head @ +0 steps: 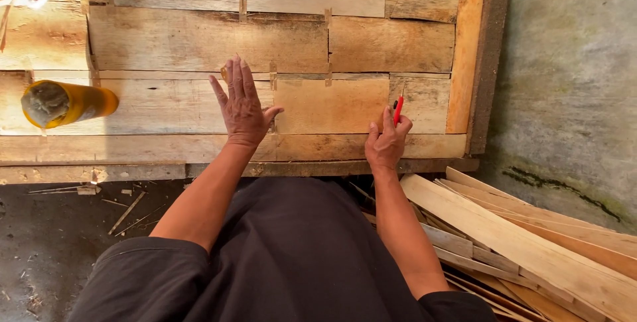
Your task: Joining thin wood strips together by applying tape and trimming the edges with a utility knife.
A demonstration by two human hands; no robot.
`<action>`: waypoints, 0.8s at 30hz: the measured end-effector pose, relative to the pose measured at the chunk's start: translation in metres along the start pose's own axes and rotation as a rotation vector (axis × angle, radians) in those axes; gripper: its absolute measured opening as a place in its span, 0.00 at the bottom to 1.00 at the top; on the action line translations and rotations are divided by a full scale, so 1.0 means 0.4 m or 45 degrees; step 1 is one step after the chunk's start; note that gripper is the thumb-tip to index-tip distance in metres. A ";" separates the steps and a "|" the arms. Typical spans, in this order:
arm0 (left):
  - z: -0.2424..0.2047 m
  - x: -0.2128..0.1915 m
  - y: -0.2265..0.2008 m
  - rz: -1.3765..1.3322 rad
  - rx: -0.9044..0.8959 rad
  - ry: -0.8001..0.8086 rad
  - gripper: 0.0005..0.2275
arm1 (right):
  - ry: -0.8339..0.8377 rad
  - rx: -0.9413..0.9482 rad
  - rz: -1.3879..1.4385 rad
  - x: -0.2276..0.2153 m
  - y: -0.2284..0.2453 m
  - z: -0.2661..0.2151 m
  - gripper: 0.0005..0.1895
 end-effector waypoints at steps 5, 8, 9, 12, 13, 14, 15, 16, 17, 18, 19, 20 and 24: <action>0.034 0.050 -0.114 -0.136 0.297 -0.116 0.54 | -0.007 0.048 0.013 -0.005 0.009 -0.006 0.29; 0.062 0.114 -0.252 -0.166 0.482 -0.029 0.46 | -0.033 0.039 0.044 -0.016 0.011 -0.001 0.27; 0.066 0.133 -0.300 -0.221 0.569 0.027 0.42 | -0.033 0.028 0.065 -0.017 0.016 -0.002 0.27; 0.084 0.189 -0.434 -0.114 0.700 -0.017 0.37 | -0.047 0.021 0.042 -0.023 0.018 -0.002 0.28; 0.100 0.206 -0.466 -0.120 0.711 -0.013 0.37 | -0.051 0.033 0.037 -0.024 0.019 0.000 0.28; 0.117 0.224 -0.498 -0.206 0.702 0.011 0.38 | -0.023 0.059 0.053 -0.023 0.019 0.004 0.28; 0.129 0.243 -0.531 -0.291 0.693 0.041 0.38 | 0.008 0.090 0.070 -0.021 0.018 0.003 0.28; 0.145 0.263 -0.551 -0.296 0.705 0.052 0.38 | 0.007 0.106 0.067 -0.024 0.020 0.007 0.28; 0.155 0.282 -0.571 -0.337 0.716 0.038 0.39 | 0.030 0.130 0.070 -0.027 0.020 0.006 0.28; 0.164 0.302 -0.590 -0.379 0.725 0.024 0.40 | 0.052 0.153 0.073 -0.029 0.021 0.005 0.28; 0.169 0.307 -0.599 -0.385 0.735 0.039 0.40 | 0.055 0.172 0.069 -0.034 0.017 0.010 0.28; 0.174 0.316 -0.606 -0.430 0.717 0.119 0.41 | 0.071 0.177 0.083 -0.038 0.014 0.014 0.27; 0.171 0.317 -0.597 -0.462 0.674 0.214 0.43 | 0.061 0.111 0.196 -0.058 0.004 0.008 0.32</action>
Point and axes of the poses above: each hand's wrist, its own z-axis towards the middle knuckle, its own x-axis out of the palm, y = z × x, the point moved 3 cm from there along z, towards the middle knuckle, and after that the axes turned 8 degrees about -z, right-handed, at the moved point
